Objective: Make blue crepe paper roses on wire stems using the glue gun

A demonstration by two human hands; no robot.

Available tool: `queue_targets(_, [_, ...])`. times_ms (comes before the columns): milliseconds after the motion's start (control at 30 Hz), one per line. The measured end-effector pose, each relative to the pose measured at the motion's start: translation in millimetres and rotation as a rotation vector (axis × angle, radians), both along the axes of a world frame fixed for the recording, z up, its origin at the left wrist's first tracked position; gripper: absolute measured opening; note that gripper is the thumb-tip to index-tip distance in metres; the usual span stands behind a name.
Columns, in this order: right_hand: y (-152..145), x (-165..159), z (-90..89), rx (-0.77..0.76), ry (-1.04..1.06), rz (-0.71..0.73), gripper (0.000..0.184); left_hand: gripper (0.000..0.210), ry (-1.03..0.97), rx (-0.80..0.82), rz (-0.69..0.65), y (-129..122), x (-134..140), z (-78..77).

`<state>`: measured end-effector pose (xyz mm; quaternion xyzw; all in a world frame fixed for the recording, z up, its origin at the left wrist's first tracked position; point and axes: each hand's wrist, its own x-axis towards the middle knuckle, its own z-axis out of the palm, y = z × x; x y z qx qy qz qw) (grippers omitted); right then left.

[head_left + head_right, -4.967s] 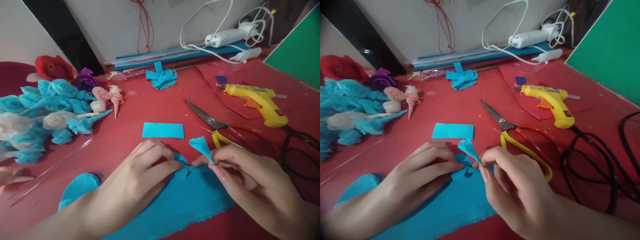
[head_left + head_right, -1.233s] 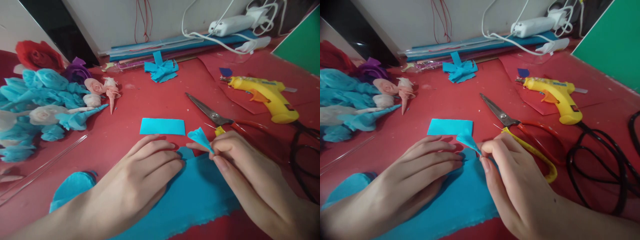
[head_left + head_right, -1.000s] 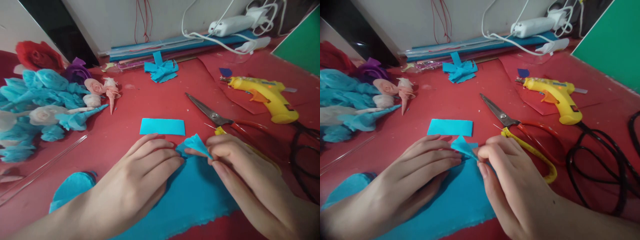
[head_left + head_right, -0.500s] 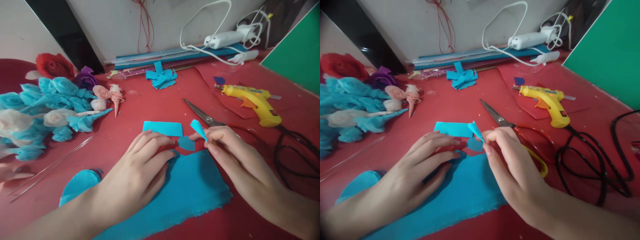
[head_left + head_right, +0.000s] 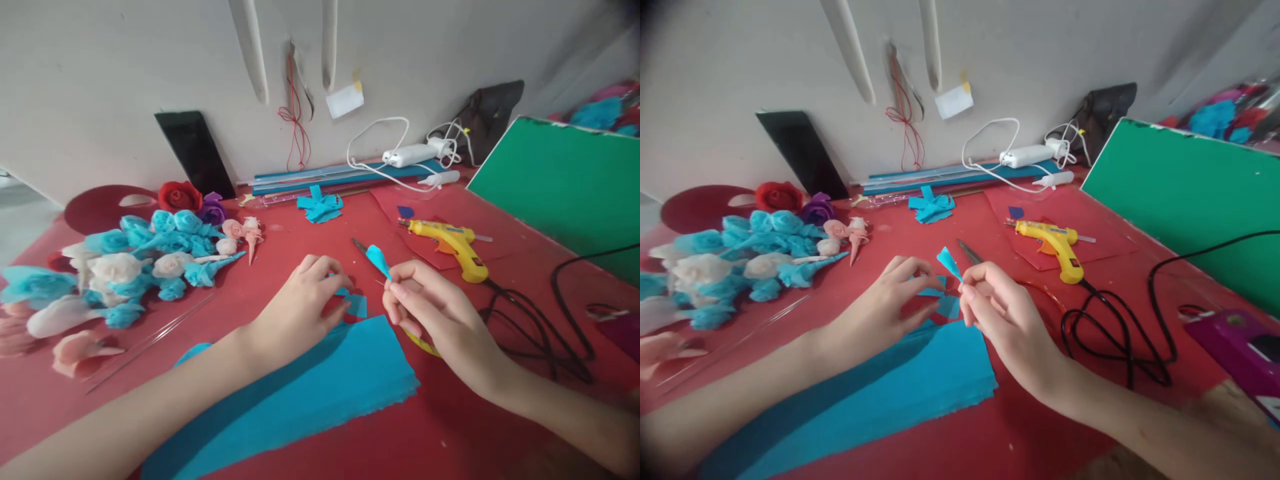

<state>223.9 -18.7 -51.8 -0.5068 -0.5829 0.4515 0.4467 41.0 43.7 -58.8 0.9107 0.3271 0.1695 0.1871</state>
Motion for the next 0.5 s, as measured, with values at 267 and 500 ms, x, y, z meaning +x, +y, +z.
queue_targets(267, [-13.4, 2.8, 5.8, 0.051, 0.034, 0.068, 0.013, 0.005, 0.075, -0.056, -0.013, 19.2, 15.6, -6.1])
queue_targets(500, [-21.1, 3.8, 11.1, -0.032, 0.145, 0.132, 0.014, 0.007, -0.062, -0.143, -0.014, 17.4, 19.3, -3.9])
